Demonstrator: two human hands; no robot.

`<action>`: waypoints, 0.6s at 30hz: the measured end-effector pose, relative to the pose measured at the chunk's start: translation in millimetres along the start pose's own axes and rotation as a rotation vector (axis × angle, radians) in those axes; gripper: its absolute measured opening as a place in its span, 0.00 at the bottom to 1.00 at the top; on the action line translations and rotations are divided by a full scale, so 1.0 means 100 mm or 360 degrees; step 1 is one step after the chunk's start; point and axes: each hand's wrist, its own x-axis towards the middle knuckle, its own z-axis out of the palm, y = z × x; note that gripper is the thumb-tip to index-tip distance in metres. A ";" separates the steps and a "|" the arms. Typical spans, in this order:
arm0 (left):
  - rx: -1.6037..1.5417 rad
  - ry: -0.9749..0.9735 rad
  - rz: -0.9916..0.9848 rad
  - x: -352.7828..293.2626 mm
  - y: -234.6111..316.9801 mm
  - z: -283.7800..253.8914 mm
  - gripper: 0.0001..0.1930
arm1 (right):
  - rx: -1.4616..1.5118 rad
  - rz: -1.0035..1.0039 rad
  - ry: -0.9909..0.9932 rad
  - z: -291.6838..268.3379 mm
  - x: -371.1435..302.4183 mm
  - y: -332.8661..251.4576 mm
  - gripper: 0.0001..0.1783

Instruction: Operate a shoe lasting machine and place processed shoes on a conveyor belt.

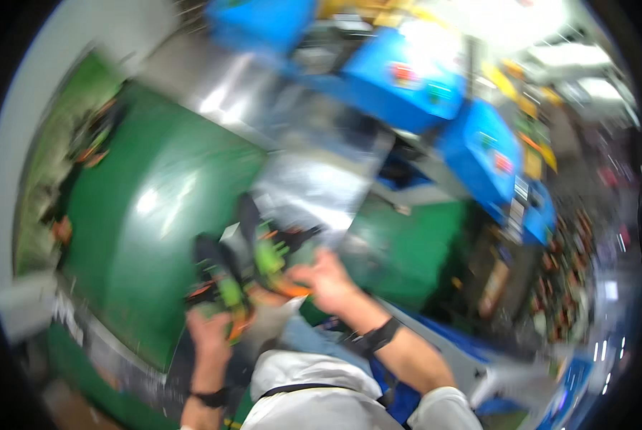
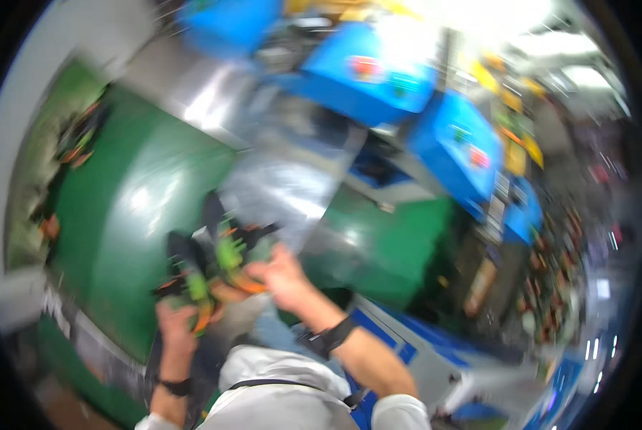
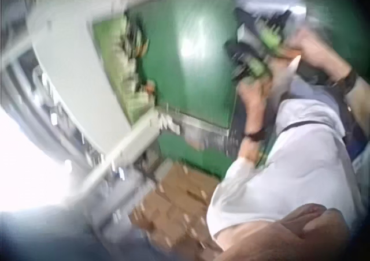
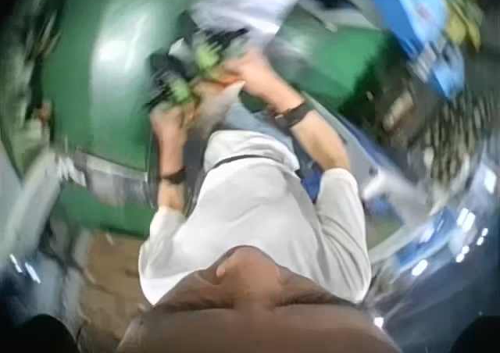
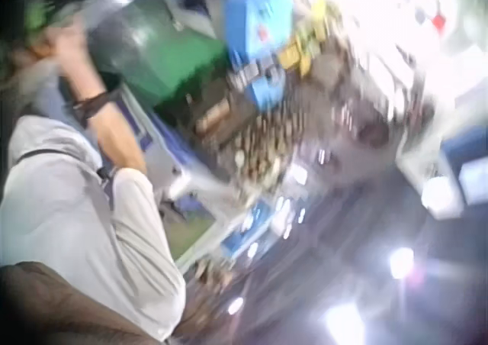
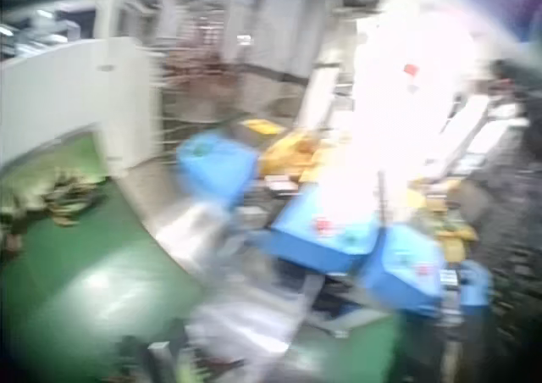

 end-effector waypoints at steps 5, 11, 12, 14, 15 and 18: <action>0.0115 -0.0623 0.0035 -0.38 0.72 0.29 0.40 | 0.1288 0.0332 0.0337 -0.24 -1.40 -0.39 0.36; 0.0378 -0.1963 -0.0430 -0.61 0.10 2.03 0.41 | 0.0992 -0.0044 0.1405 -0.70 -3.52 -0.38 0.38; 0.0432 -0.2135 -0.0550 -0.87 -0.03 2.19 0.41 | 0.1070 -0.0062 0.1545 -0.59 -3.99 -0.44 0.38; 0.0560 -0.2392 -0.0787 -1.42 -0.22 2.33 0.41 | 0.0867 0.0037 0.1970 -0.19 -4.88 -0.45 0.37; 0.0630 -0.2503 -0.0910 -1.69 -0.30 2.38 0.41 | 0.0875 0.0229 0.2294 0.19 -5.28 -0.36 0.36; 0.0788 -0.2798 -0.1232 -2.52 -0.38 2.59 0.41 | 0.1030 0.0095 0.3161 0.88 -5.93 -0.59 0.33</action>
